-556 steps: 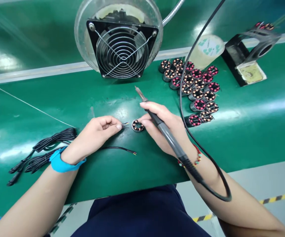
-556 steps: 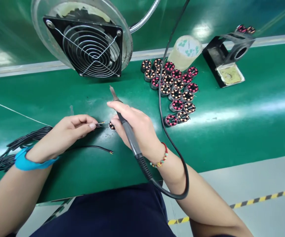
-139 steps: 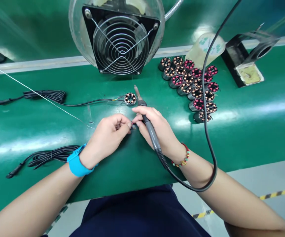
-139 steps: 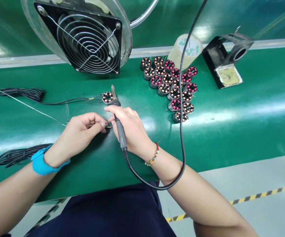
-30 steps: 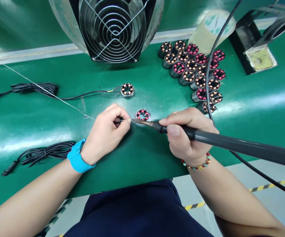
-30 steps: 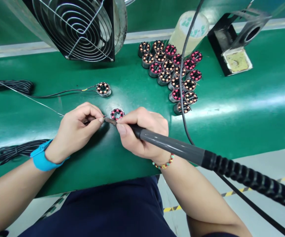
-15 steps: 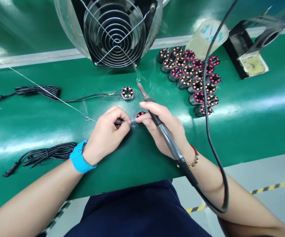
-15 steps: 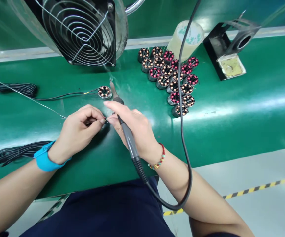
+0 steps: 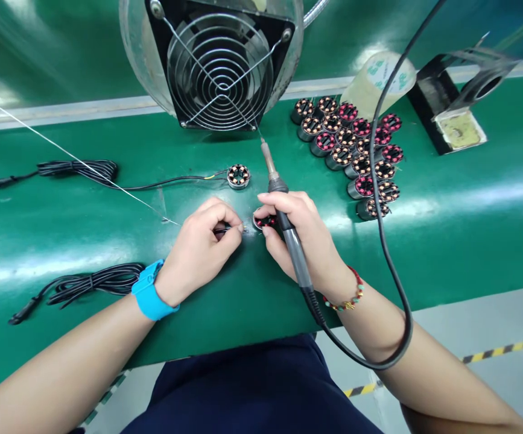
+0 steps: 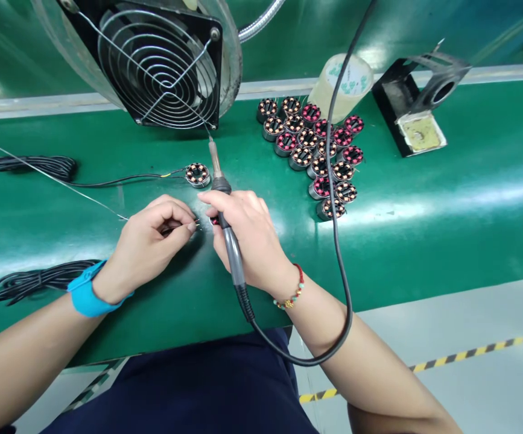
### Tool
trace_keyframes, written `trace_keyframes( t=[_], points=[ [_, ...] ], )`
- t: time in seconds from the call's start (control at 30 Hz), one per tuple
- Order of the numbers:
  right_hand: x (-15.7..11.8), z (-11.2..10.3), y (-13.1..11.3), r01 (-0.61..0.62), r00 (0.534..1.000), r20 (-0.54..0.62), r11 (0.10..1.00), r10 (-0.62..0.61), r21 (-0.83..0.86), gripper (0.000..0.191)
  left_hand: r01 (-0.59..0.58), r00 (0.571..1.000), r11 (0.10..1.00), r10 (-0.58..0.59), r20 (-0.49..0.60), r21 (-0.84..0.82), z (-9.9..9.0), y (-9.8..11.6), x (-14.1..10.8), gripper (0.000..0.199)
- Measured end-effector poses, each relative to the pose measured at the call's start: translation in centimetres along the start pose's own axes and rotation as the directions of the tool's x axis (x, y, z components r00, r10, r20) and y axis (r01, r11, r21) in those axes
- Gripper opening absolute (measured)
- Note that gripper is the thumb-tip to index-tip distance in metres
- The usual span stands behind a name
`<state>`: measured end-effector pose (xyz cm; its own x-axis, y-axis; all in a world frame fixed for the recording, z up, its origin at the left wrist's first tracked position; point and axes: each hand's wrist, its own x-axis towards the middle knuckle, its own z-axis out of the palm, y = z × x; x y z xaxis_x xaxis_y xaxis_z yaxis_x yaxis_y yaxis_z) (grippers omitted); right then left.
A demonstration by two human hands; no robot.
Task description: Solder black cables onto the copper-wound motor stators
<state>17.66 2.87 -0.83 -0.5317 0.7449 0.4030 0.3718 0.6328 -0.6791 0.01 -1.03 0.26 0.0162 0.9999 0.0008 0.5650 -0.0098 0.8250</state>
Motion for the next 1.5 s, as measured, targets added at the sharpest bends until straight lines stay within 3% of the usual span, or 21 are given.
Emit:
trace_keyframes(
  t=[0.2,0.43,0.5,0.6,0.73,0.83,1.5],
  points=[
    [-0.2,-0.7,0.8,0.007,0.987,0.159,1.000,-0.005,-0.012,0.048,0.005,1.000,1.000,-0.004,0.015,-0.012,-0.3,-0.1,-0.1,0.013],
    [-0.1,-0.2,0.9,0.012,0.994,0.108,0.997,-0.004,-0.082,0.041,0.009,1.000,1.000,-0.009,0.008,0.027,-0.3,0.0,0.1,0.013],
    [-0.1,-0.4,0.5,-0.008,0.997,0.073,0.998,0.012,-0.061,0.040,0.018,1.000,0.999,-0.018,-0.004,0.029,-0.3,0.0,0.1,0.013],
    [-0.2,-0.8,-0.1,-0.042,0.996,-0.082,0.999,0.045,0.028,0.035,0.031,0.999,0.999,-0.031,-0.009,0.033,-0.2,0.0,0.2,0.013],
    [-0.5,-1.1,-0.2,0.020,0.959,-0.282,0.995,0.010,0.103,0.021,0.032,0.999,0.998,-0.032,-0.010,0.047,-0.1,-0.1,0.2,0.013],
    [-1.0,-1.2,-0.1,0.049,0.931,-0.366,0.989,0.006,0.141,0.014,0.035,0.999,0.997,-0.034,-0.013,0.062,-0.1,-0.1,0.2,0.012],
    [-1.2,-1.3,-0.2,0.061,0.927,-0.376,0.989,-0.006,0.135,0.013,0.033,0.999,0.998,-0.032,-0.021,0.059,0.0,-0.2,0.2,0.011]
  ],
)
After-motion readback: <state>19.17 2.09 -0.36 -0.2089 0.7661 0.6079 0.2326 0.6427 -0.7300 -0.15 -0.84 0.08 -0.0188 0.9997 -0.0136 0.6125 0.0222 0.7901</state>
